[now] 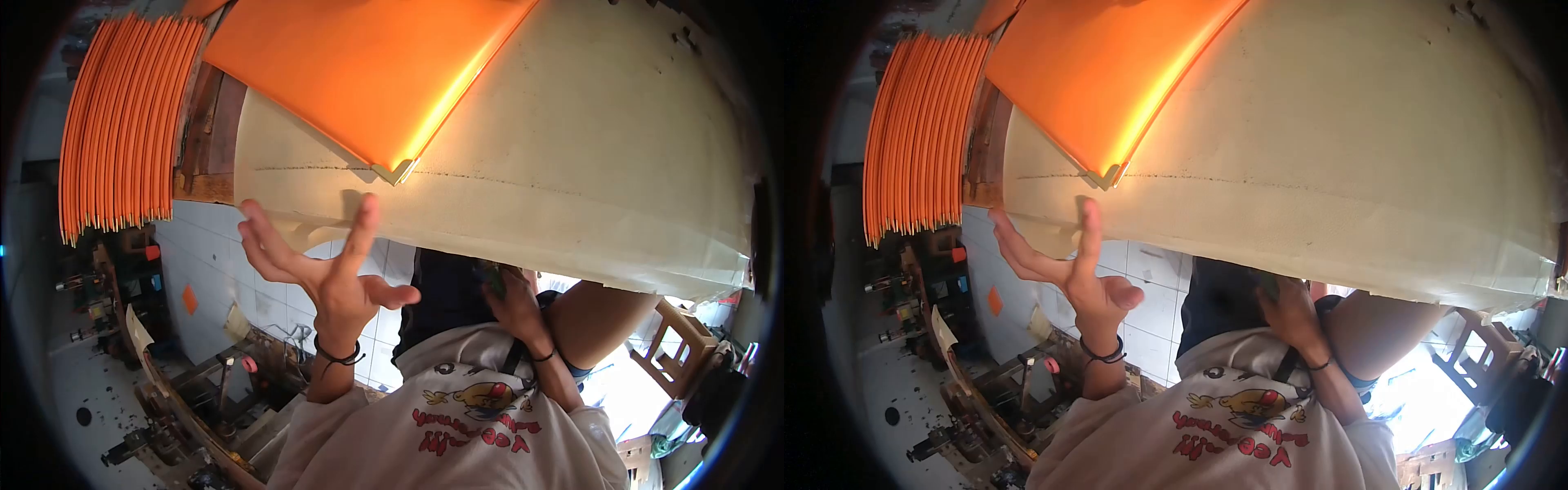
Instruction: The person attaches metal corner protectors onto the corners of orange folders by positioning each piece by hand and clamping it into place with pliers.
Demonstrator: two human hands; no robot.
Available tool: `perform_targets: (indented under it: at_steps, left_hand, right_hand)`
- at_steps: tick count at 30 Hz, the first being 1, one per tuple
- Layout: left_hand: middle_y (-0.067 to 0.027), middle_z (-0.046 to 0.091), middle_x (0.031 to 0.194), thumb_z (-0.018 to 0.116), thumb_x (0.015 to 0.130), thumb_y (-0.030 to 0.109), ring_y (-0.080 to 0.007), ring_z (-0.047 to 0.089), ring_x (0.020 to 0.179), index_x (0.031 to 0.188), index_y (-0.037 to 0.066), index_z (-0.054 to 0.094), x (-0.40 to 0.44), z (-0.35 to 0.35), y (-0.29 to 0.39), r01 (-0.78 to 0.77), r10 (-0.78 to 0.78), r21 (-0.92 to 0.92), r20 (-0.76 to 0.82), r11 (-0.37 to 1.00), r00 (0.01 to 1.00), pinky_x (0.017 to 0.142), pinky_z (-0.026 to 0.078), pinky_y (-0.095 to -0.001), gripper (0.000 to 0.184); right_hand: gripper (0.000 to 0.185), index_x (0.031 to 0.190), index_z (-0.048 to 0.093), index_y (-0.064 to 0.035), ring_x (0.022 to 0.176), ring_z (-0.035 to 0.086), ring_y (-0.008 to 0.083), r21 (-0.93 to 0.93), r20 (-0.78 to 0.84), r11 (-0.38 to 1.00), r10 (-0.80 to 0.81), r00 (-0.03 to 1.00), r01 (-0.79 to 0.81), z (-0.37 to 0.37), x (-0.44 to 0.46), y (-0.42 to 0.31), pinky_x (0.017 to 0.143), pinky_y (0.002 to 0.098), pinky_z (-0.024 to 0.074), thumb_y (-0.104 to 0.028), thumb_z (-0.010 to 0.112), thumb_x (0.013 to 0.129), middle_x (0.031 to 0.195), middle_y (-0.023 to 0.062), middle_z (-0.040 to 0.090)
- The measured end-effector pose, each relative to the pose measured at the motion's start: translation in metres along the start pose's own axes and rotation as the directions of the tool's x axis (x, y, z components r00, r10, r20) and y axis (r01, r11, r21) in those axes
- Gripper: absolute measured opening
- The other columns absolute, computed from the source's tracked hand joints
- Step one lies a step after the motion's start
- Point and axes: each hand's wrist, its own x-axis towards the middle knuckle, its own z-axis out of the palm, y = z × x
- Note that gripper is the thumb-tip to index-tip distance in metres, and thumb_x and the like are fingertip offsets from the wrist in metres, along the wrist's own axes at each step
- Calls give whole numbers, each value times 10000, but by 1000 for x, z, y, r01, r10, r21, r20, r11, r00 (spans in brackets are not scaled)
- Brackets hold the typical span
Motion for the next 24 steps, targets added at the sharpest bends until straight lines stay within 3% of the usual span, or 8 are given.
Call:
perform_targets:
  at_steps: [2, 7, 9, 12, 15, 17, 20, 24]
  left_hand:
    - [-428, 92, 1574, 239, 793, 966, -536, 38, 1483, 1268, 239, 732, -3, -4, 11, 83, -82, -72, 24, 994, 996, 1147, 63, -722, 998]
    - [-414, 73, 1591, 242, 789, 971, -546, 4, 1478, 1218, 355, 749, -5, -1, 66, 108, -102, -178, 47, 978, 994, 1162, 40, -694, 906]
    - [-413, 70, 1593, 247, 791, 968, -546, -6, 1480, 1221, 350, 748, -11, -1, 48, 142, -137, -101, 56, 985, 989, 1162, 46, -695, 904]
    - [-408, 50, 1599, 255, 791, 967, -544, -37, 1481, 1238, 336, 741, -5, -8, 40, 280, -271, -155, 79, 947, 959, 1159, 59, -704, 913]
    - [-412, 57, 1595, 253, 792, 966, -544, -38, 1480, 1264, 332, 729, -6, -3, 80, 223, -206, -261, 92, 939, 974, 1153, 25, -706, 922]
    - [-407, 50, 1601, 248, 802, 958, -534, -39, 1483, 1278, 312, 725, -7, -3, 94, 204, -191, -218, 79, 954, 978, 1154, 20, -693, 933]
    - [-403, 11, 1611, 265, 815, 942, -528, 6, 1483, 1328, 246, 697, -18, -6, 61, 364, -355, -172, 82, 915, 931, 1162, 70, -666, 967]
    - [-416, -39, 1603, 339, 771, 960, -512, -22, 1496, 1384, 174, 645, -26, 6, 68, 319, -314, -217, 58, 923, 948, 1161, 107, -665, 1042]
  right_hand:
    - [348, 1208, 608, 23, 1084, 586, 485, 2, -17, 999, 47, 999, -47, 2, -2, -2, 962, 522, 458, -128, 659, 899, 1124, 292, 633]
    - [300, 1161, 619, 41, 1084, 598, 475, 90, 140, 987, 122, 982, -136, -1, 3, 1, 938, 505, 474, -125, 641, 912, 1128, 294, 632]
    - [274, 1135, 624, 44, 1058, 608, 474, 86, 86, 993, 76, 993, -83, -2, 2, -2, 917, 502, 481, -124, 633, 918, 1116, 291, 633]
    - [248, 1110, 626, 46, 1014, 618, 475, 123, 0, 991, 53, 999, -53, 0, 1, -5, 889, 502, 488, -117, 626, 924, 1091, 288, 635]
    - [227, 1092, 625, 49, 979, 625, 477, 91, -4, 995, 32, 999, -31, -5, 3, -13, 858, 504, 493, -108, 622, 928, 1063, 286, 636]
    - [218, 1081, 622, 53, 970, 627, 476, 76, 22, 997, 17, 1000, -19, -8, 4, -15, 844, 504, 494, -104, 620, 931, 1049, 286, 636]
    - [206, 1050, 617, 63, 965, 628, 470, 57, -28, 998, -36, 999, 37, -4, 0, -6, 831, 504, 492, -108, 620, 935, 1030, 283, 634]
    - [210, 1035, 620, 66, 982, 626, 459, 65, -21, 997, 37, 999, -36, -2, -1, 0, 851, 489, 493, -114, 629, 927, 1047, 269, 634]
